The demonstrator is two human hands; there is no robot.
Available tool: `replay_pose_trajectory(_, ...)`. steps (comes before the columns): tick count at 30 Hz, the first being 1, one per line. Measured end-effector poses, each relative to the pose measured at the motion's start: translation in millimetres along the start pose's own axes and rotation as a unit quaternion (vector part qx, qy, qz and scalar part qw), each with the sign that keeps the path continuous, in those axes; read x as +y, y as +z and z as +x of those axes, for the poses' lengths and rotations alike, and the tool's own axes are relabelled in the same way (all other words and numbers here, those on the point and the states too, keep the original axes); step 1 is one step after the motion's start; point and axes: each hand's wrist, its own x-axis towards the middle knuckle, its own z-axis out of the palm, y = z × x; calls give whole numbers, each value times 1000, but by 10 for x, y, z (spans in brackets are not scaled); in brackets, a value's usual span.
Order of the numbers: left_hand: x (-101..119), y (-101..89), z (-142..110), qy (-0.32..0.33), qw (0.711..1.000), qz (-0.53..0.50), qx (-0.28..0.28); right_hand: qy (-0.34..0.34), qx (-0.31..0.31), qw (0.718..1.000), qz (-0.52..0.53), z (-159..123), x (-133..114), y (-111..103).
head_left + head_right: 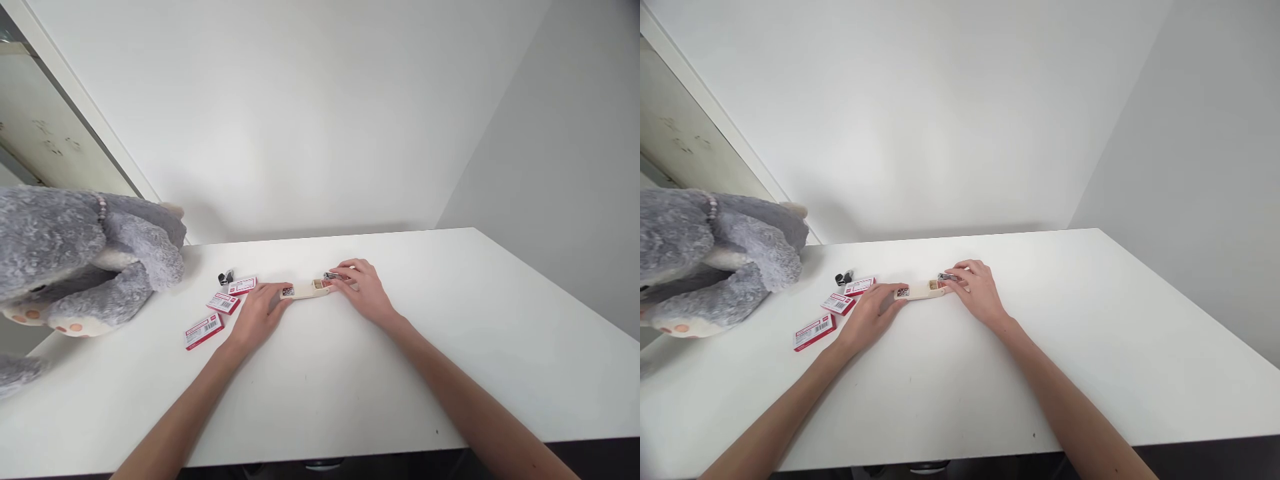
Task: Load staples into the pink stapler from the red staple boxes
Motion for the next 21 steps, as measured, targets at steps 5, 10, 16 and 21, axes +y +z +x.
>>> replay_pose_trajectory(5,5,-10,-1,-20,1000,18,11,104,59,991,65,16,14,7)
replay_pose_trajectory(10,0,-23,-1,-26,999,11,15,255,40,942,213,78,14,-58)
replay_pose_trajectory(16,-18,-14,-13,-12,1000,11,17,261,57,896,354,106,18,-104)
replay_pose_trajectory(21,-6,-12,-21,-13,1000,-5,1,212,46,899,381,110,-92,-118)
